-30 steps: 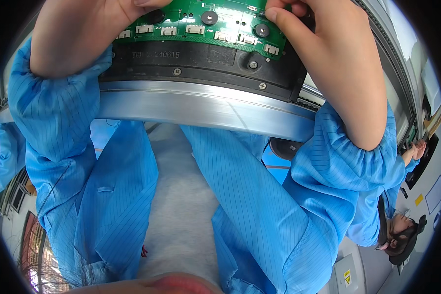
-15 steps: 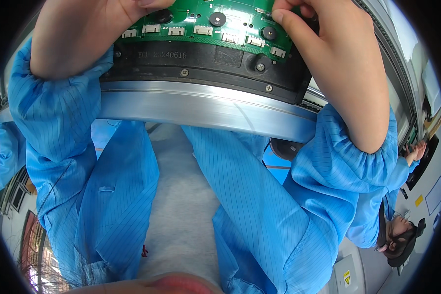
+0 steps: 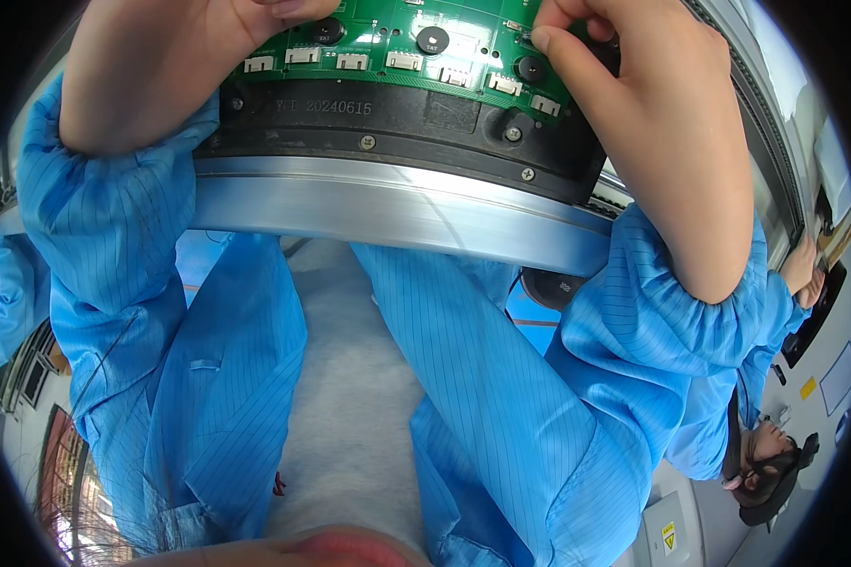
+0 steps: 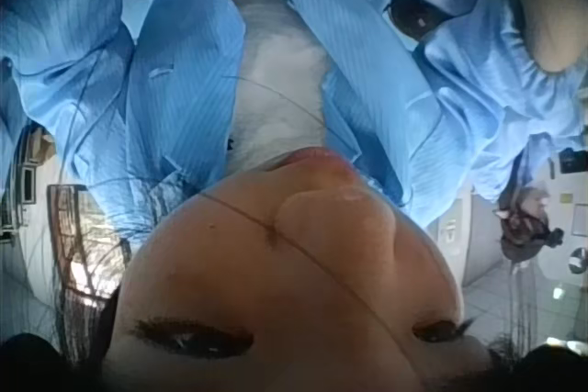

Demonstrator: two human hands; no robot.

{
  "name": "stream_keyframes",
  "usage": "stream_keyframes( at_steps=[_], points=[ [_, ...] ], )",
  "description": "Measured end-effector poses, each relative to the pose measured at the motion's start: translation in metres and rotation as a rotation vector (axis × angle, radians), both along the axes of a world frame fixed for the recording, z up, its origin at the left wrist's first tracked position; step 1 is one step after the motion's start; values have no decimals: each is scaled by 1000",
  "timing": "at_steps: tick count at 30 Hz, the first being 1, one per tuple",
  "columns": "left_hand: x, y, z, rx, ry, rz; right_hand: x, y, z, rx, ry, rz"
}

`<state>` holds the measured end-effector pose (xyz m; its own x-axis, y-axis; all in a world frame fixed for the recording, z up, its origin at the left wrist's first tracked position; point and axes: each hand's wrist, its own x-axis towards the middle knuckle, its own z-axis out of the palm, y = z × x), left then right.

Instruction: Manually placing electronic components onto printed circuit boards on an assembly line.

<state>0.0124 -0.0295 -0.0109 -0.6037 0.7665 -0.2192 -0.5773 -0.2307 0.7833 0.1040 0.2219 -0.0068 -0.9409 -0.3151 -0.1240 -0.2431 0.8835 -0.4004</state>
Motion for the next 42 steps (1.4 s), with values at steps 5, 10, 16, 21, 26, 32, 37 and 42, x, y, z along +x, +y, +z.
stream_keyframes(
  at_steps=[5,10,16,21,26,32,37,42],
  points=[
    [4,12,6,-49,-81,21,-3,13,1,49,6,64],
    [-12,19,24,-78,-59,32,-19,22,11,36,24,25],
    [-12,-1,19,-47,14,-2,-17,8,8,34,26,47],
    [-21,0,10,-19,-5,6,-24,6,13,41,-31,53],
    [-25,0,6,-10,-6,-9,-28,10,6,22,-26,50],
    [-29,1,4,-29,1,6,-34,14,7,39,-67,56],
    [-26,5,9,-71,7,27,-31,17,5,37,-55,28],
    [-27,4,6,-49,17,6,-30,19,5,19,-65,17]
  ],
)
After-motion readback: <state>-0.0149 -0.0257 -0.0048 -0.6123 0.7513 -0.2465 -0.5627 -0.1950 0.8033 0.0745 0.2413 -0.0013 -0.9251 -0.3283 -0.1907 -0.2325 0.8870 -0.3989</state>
